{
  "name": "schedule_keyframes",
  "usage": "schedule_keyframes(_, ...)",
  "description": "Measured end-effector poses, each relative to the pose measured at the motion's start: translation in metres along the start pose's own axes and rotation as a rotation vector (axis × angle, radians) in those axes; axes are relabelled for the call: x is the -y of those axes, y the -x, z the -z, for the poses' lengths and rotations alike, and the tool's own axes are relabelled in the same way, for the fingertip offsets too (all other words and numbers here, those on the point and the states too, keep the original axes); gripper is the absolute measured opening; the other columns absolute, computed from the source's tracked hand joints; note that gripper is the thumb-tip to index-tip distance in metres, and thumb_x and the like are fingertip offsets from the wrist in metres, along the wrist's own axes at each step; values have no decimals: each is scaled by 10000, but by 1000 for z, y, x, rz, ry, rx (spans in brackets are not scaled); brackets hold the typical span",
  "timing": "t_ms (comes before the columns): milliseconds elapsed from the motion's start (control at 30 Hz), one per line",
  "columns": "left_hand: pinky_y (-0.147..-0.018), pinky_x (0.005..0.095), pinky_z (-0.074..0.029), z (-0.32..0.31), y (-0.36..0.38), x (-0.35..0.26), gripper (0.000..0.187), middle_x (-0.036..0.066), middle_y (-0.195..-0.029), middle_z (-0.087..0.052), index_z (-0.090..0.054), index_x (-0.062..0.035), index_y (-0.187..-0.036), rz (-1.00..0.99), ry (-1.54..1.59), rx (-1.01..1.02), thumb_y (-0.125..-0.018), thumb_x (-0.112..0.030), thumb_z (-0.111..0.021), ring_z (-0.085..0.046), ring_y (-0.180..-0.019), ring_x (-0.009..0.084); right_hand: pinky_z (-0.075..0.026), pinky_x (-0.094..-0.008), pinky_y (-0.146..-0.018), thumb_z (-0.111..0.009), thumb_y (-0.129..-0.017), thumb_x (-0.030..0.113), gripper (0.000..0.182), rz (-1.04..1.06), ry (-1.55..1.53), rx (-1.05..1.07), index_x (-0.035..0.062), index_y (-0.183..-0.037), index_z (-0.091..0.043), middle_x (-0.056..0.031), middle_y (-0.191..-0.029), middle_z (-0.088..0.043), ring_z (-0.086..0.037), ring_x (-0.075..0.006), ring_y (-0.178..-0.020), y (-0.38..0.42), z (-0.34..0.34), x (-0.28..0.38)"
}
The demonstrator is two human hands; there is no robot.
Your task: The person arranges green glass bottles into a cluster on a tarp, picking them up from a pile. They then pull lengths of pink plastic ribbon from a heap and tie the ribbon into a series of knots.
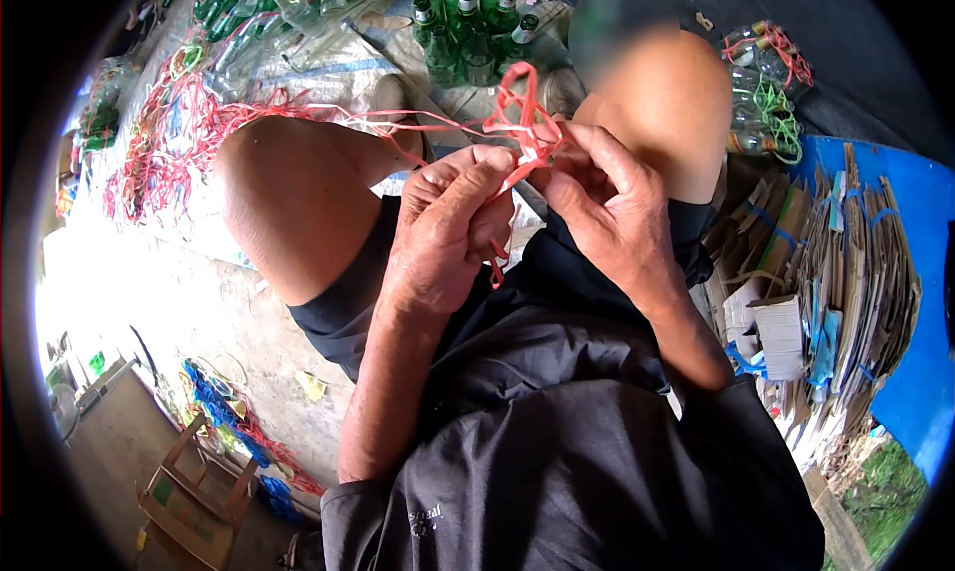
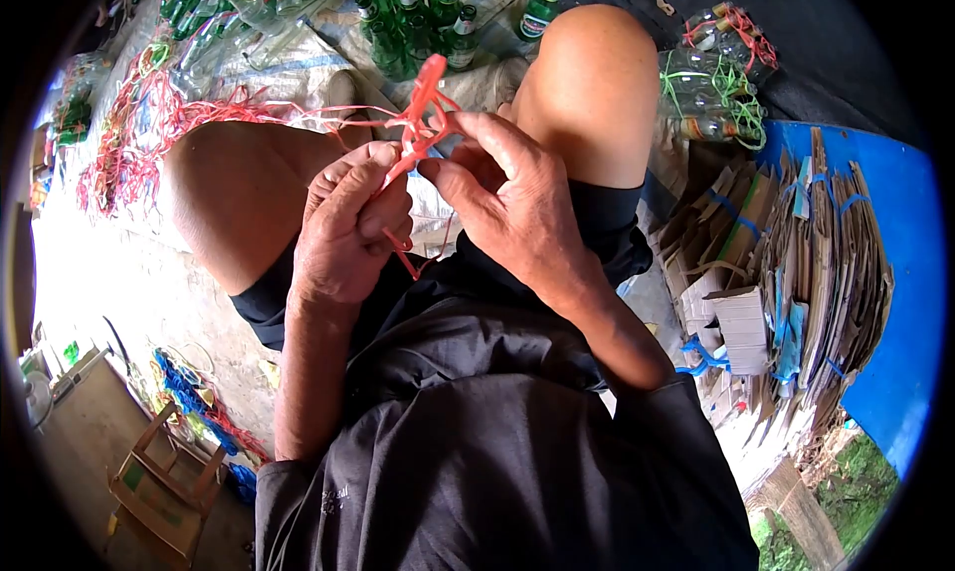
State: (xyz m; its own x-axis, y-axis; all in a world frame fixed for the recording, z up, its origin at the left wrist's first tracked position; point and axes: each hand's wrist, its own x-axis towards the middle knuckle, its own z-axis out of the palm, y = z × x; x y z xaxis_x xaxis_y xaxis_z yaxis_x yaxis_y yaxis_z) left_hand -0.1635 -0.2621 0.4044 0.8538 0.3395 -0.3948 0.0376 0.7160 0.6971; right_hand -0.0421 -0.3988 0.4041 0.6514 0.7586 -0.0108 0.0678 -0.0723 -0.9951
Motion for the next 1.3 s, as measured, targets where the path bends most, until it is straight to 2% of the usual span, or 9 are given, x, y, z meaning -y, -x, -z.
schedule_keyframes(133, -479, 235, -271, 5, 0, -1, 277, -84, -581, -393, -685, -46, -1085, 20, -36, 2, -1092, -295, -563, -314, -484, 36, -553, -259, -731, -718, -989, 68, 181, 74, -27, -3, -5, -1154, -700, -65, -940, -738, -669, -79, -816, -8, 0, -5)
schedule_keyframes(300, -457, 248, -283, 6, -1, -3, 342, -60, -561, -413, -691, -33, -1046, -10, -140, -24, -1102, -335, -542, -311, -455, 49, -496, -232, -631, -704, -970, 36, 53, 73, -14, 7, -6, -973, -673, -33, -876, -689, -616, -47, -765, -11, 5, -5)
schedule_keyframes(533, -459, 255, -297, 1, -6, -10, 383, -15, -596, -555, -736, -44, -888, -3, -240, -24, -1056, -380, -661, -439, -480, 61, -448, -267, -569, -691, -912, -13, 48, 256, 276, 83, -2, -953, -668, -42, -830, -583, -540, -81, -671, -17, 16, 3)
schedule_keyframes(700, -472, 243, -312, -1, -9, -9, 307, 22, -626, -615, -735, -45, -913, -12, -277, -86, -1052, -305, -647, -459, -497, 52, -427, -260, -562, -676, -910, -13, 28, 279, 317, 105, -4, -904, -650, -28, -820, -571, -521, -66, -664, -21, 20, 9)
schedule_keyframes(833, -469, 227, -279, 2, -8, -9, 218, 29, -635, -622, -690, -65, -913, -8, -254, -120, -1039, -226, -613, -408, -477, 39, -340, -203, -645, -666, -963, -14, 37, 130, 158, 63, -4, -932, -648, 39, -836, -548, -461, -22, -736, -20, 30, 8)
schedule_keyframes(867, -470, 225, -280, 5, -9, -8, 220, 30, -640, -623, -685, -65, -916, -14, -252, -127, -1042, -230, -611, -400, -475, 38, -380, -206, -568, -703, -951, 30, 42, 151, 143, 15, 16, -924, -674, 40, -803, -595, -483, -5, -659, -21, 33, 5)
schedule_keyframes(967, -472, 221, -284, 11, -10, -6, 228, 31, -651, -624, -671, -65, -923, -21, -249, -156, -1052, -240, -601, -377, -471, 37, -387, -206, -520, -699, -972, 77, 55, -79, -159, -115, 23, -966, -707, 38, -752, -603, -482, -19, -595, -20, 38, 8)
schedule_keyframes(1067, -472, 218, -277, 13, -8, -7, 230, 39, -671, -639, -668, -66, -918, -16, -227, -176, -1054, -240, -606, -373, -479, 33, -410, -226, -516, -681, -997, 78, 68, -103, -388, -227, 13, -1008, -696, 2, -740, -601, -497, -41, -588, -24, 43, 8)
schedule_keyframes(1300, -470, 215, -286, 26, -4, -6, 228, 65, -698, -675, -677, -63, -914, -38, -119, -177, -1047, -243, -634, -388, -491, 29, -452, -249, -558, -611, -1055, 81, 110, -1, -322, -280, 15, -1122, -667, -44, -884, -634, -583, -94, -732, -19, 51, 17)
